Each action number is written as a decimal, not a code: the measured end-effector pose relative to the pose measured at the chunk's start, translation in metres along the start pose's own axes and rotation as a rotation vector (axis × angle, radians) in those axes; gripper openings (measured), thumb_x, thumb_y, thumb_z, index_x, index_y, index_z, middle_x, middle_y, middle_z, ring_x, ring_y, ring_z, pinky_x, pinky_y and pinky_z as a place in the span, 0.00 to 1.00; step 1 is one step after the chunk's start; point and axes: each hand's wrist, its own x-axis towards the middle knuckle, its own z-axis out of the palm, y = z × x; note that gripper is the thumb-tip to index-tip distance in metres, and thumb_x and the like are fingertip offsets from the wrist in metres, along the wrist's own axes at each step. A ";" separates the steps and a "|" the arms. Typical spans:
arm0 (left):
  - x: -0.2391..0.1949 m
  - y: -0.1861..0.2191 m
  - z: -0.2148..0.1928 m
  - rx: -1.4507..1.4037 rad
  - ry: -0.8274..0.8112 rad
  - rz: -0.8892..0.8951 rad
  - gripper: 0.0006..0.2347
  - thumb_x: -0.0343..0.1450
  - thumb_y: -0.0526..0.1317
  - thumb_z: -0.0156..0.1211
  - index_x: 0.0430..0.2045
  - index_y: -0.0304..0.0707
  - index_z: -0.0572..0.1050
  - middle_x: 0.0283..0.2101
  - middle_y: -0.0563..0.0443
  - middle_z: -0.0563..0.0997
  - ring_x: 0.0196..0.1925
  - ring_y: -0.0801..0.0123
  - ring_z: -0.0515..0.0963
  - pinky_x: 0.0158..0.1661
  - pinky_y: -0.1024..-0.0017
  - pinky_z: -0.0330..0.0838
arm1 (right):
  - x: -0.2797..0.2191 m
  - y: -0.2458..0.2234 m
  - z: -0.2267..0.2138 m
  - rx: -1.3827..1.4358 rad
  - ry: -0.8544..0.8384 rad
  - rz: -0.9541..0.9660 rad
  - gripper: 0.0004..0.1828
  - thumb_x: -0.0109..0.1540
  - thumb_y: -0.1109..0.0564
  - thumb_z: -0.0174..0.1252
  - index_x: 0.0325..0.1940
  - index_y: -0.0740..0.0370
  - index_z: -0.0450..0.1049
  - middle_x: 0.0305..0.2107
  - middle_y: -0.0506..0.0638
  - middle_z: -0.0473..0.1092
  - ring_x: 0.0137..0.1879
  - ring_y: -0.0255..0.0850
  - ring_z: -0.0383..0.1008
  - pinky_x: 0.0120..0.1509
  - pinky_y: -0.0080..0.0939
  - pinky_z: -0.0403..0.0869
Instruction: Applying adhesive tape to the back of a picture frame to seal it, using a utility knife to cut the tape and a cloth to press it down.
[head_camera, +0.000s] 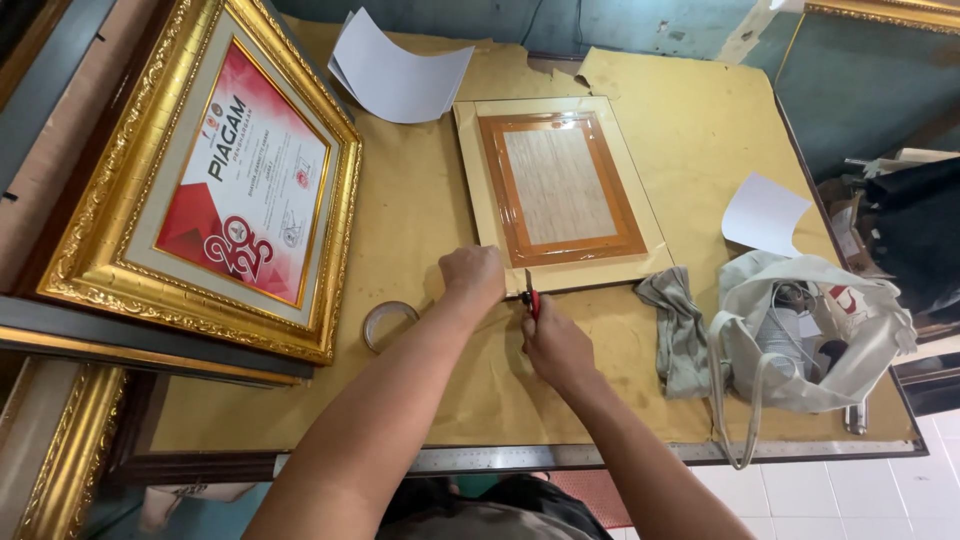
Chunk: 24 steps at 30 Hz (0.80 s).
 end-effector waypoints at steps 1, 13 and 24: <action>0.001 -0.001 0.003 0.000 0.002 0.002 0.11 0.63 0.35 0.44 0.31 0.37 0.75 0.32 0.42 0.77 0.39 0.48 0.76 0.35 0.52 0.68 | 0.008 0.002 0.004 0.000 0.003 0.000 0.16 0.58 0.45 0.34 0.41 0.55 0.58 0.30 0.55 0.69 0.43 0.54 0.70 0.49 0.53 0.67; 0.001 0.001 0.003 0.010 -0.003 -0.006 0.12 0.62 0.34 0.42 0.32 0.37 0.75 0.34 0.44 0.77 0.41 0.50 0.76 0.34 0.51 0.68 | 0.014 -0.012 -0.001 -0.164 -0.055 -0.015 0.15 0.60 0.45 0.32 0.41 0.56 0.56 0.30 0.62 0.68 0.40 0.60 0.71 0.43 0.55 0.69; 0.007 0.001 0.013 0.033 0.032 -0.009 0.11 0.62 0.33 0.43 0.30 0.36 0.75 0.31 0.43 0.77 0.39 0.48 0.76 0.31 0.51 0.67 | 0.018 -0.011 -0.005 -0.163 -0.094 -0.065 0.15 0.60 0.46 0.35 0.41 0.60 0.54 0.32 0.65 0.68 0.41 0.62 0.70 0.46 0.59 0.69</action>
